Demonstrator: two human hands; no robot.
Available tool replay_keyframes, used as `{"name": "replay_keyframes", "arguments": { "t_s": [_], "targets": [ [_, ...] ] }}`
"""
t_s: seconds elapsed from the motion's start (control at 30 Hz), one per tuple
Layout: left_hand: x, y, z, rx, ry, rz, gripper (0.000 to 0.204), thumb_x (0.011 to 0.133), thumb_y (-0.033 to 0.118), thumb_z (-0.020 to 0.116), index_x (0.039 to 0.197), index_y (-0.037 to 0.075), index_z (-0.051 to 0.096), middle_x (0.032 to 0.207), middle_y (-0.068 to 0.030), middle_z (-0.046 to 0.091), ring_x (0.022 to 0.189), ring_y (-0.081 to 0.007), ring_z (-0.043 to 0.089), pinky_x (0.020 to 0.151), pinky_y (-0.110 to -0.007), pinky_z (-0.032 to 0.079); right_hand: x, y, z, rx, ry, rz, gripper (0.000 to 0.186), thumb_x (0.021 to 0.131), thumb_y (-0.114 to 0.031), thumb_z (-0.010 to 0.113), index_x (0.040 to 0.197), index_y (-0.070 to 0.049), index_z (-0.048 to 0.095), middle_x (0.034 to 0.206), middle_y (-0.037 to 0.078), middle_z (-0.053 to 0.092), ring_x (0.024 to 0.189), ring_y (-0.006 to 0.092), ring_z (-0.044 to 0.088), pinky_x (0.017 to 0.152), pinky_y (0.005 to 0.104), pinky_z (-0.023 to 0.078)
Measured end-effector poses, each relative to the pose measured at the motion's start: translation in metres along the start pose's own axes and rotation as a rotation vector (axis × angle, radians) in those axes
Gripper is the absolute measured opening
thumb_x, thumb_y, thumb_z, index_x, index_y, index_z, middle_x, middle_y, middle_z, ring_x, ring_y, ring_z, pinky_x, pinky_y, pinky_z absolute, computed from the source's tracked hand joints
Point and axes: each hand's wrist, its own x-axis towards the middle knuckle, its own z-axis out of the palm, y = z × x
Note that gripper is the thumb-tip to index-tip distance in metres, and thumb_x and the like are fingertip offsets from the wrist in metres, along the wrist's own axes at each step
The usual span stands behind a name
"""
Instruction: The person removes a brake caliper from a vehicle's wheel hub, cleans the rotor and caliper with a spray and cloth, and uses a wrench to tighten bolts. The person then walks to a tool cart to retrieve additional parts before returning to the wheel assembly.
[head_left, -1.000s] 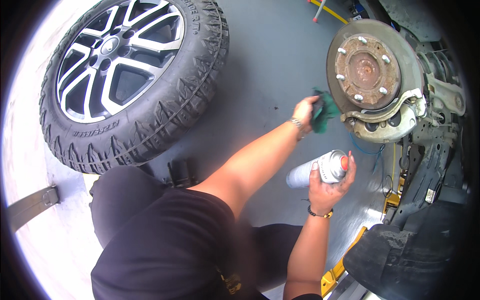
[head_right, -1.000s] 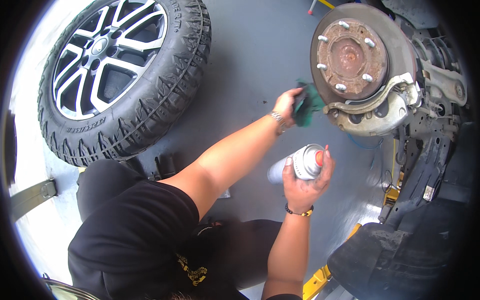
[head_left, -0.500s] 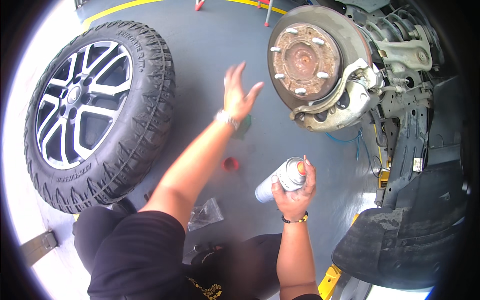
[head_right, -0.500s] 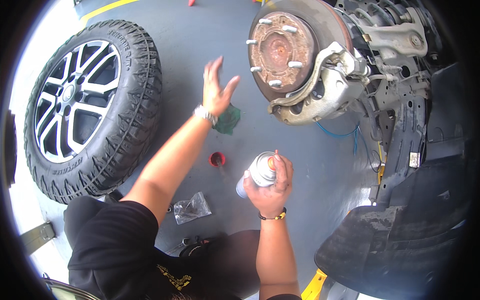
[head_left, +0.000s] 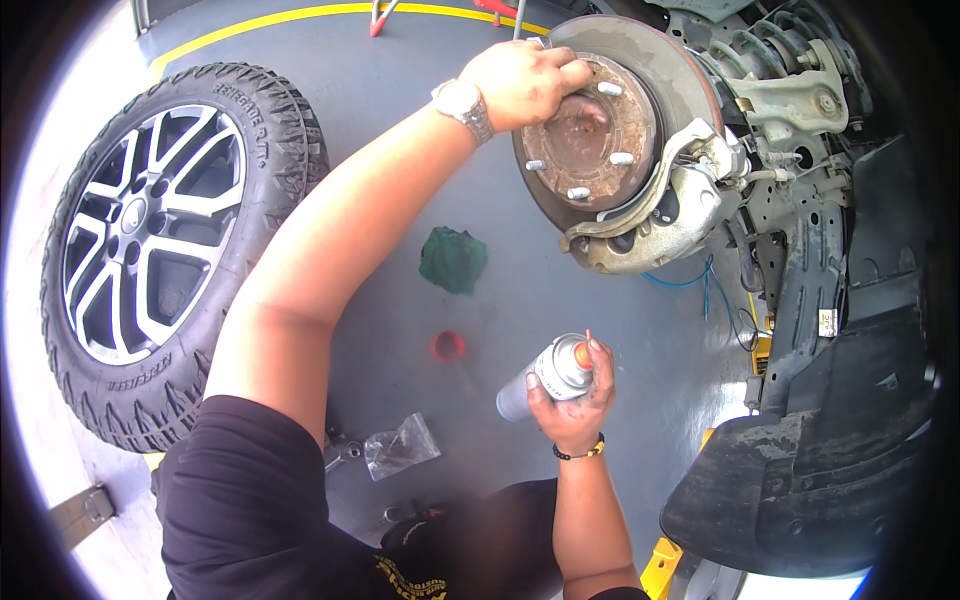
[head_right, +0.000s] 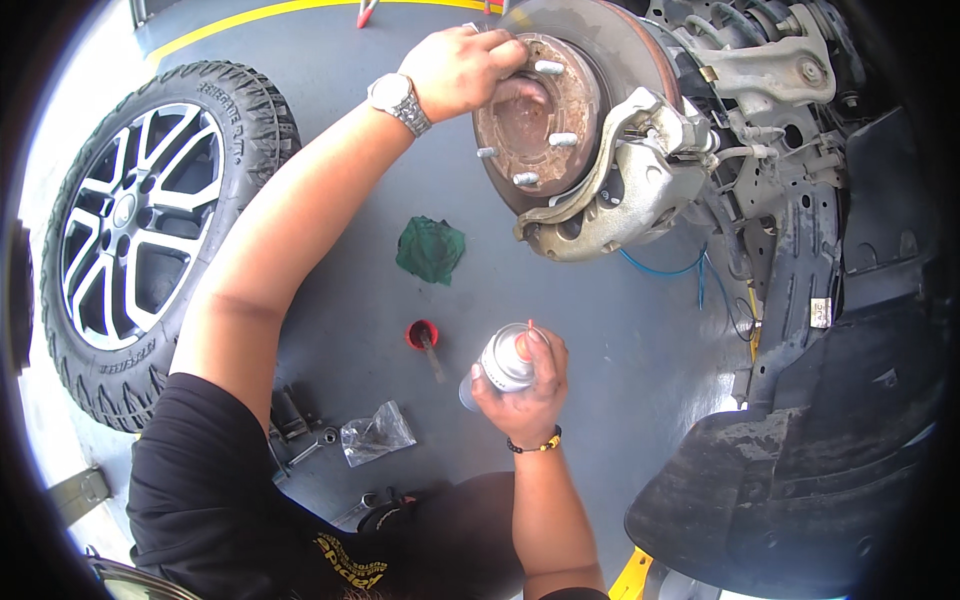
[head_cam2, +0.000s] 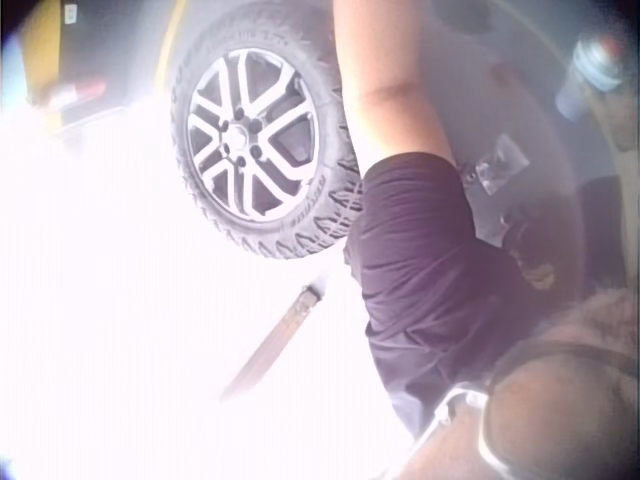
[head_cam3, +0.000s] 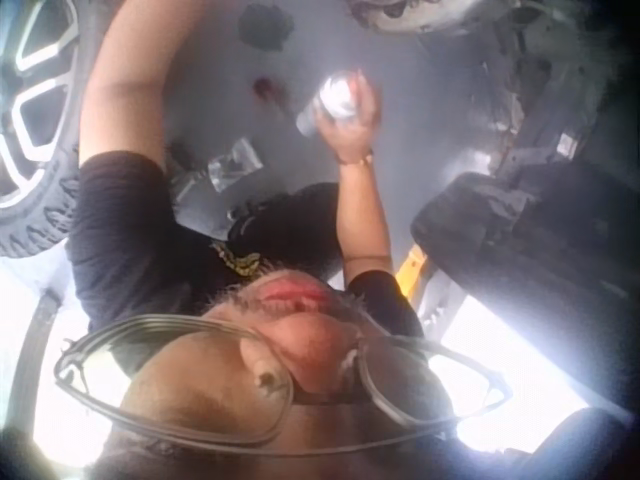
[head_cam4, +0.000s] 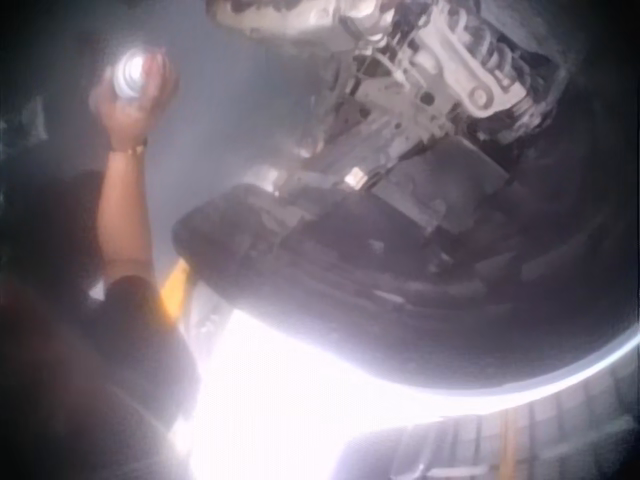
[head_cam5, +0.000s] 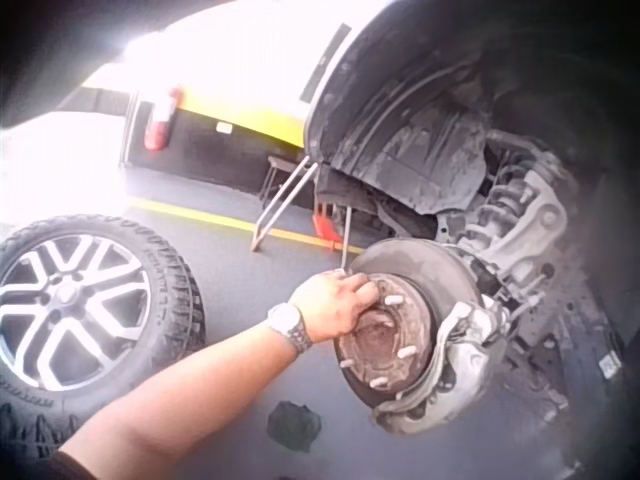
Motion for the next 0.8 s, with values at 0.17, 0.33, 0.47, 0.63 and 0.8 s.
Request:
{"name": "replay_keyframes", "arguments": {
  "t_s": [0.17, 0.33, 0.47, 0.63, 0.8],
  "targets": [
    [0.0, 0.0, 0.009, 0.007, 0.065, -0.038, 0.036, 0.093, 0.049, 0.061, 0.095, 0.013, 0.065, 0.084, -0.0064, 0.066, 0.075, -0.0287, 0.068, 0.071, -0.038, 0.055, -0.006, 0.001, -0.002, 0.021, -0.013, 0.002, 0.074, 0.077, -0.025, 0.08, 0.139, -0.01, 0.041, 0.111, 0.017, 0.059, 0.095, 0.0318, 0.06, 0.085, 0.046, 0.054],
    [0.003, 0.011, 0.016, 0.015, 0.192, -0.013, 0.026, 0.086, 0.039, 0.071, 0.085, 0.014, 0.064, 0.082, -0.0033, 0.066, 0.069, -0.0254, 0.066, 0.068, -0.037, 0.054, -0.009, 0.004, -0.005, -0.009, -0.05, -0.021, 0.08, 0.076, -0.021, 0.081, 0.143, -0.01, 0.037, 0.11, 0.018, 0.059, 0.091, 0.0285, 0.063, 0.088, 0.0427, 0.053],
    [0.004, 0.023, 0.024, 0.013, 0.296, -0.104, 0.026, 0.082, 0.036, 0.075, 0.078, 0.015, 0.061, 0.077, -0.0012, 0.063, 0.064, -0.0254, 0.062, 0.064, -0.037, 0.052, -0.01, 0.003, -0.005, -0.004, -0.049, -0.029, 0.081, 0.076, -0.02, 0.081, 0.143, -0.01, 0.037, 0.111, 0.018, 0.059, 0.091, 0.0283, 0.063, 0.087, 0.0426, 0.053],
    [-0.002, 0.028, 0.036, 0.013, 0.284, -0.418, 0.026, 0.088, 0.034, 0.071, 0.076, 0.013, 0.063, 0.074, -0.006, 0.066, 0.067, -0.0304, 0.065, 0.066, -0.04, 0.054, -0.008, -0.007, -0.006, 0.052, -0.01, -0.024, 0.079, 0.076, -0.02, 0.081, 0.141, -0.01, 0.039, 0.11, 0.017, 0.06, 0.092, 0.0292, 0.062, 0.084, 0.0431, 0.053],
    [-0.019, 0.051, 0.032, -0.233, -0.039, -1.183, 0.052, 0.098, 0.051, 0.052, 0.075, 0.007, 0.071, 0.08, -0.023, 0.07, 0.076, -0.0409, 0.069, 0.073, -0.048, 0.055, -0.001, -0.023, -0.011, 0.096, 0.008, -0.028, 0.073, 0.077, -0.02, 0.08, 0.138, -0.011, 0.041, 0.107, 0.017, 0.063, 0.093, 0.0319, 0.06, 0.081, 0.0439, 0.052]
  ]
}}
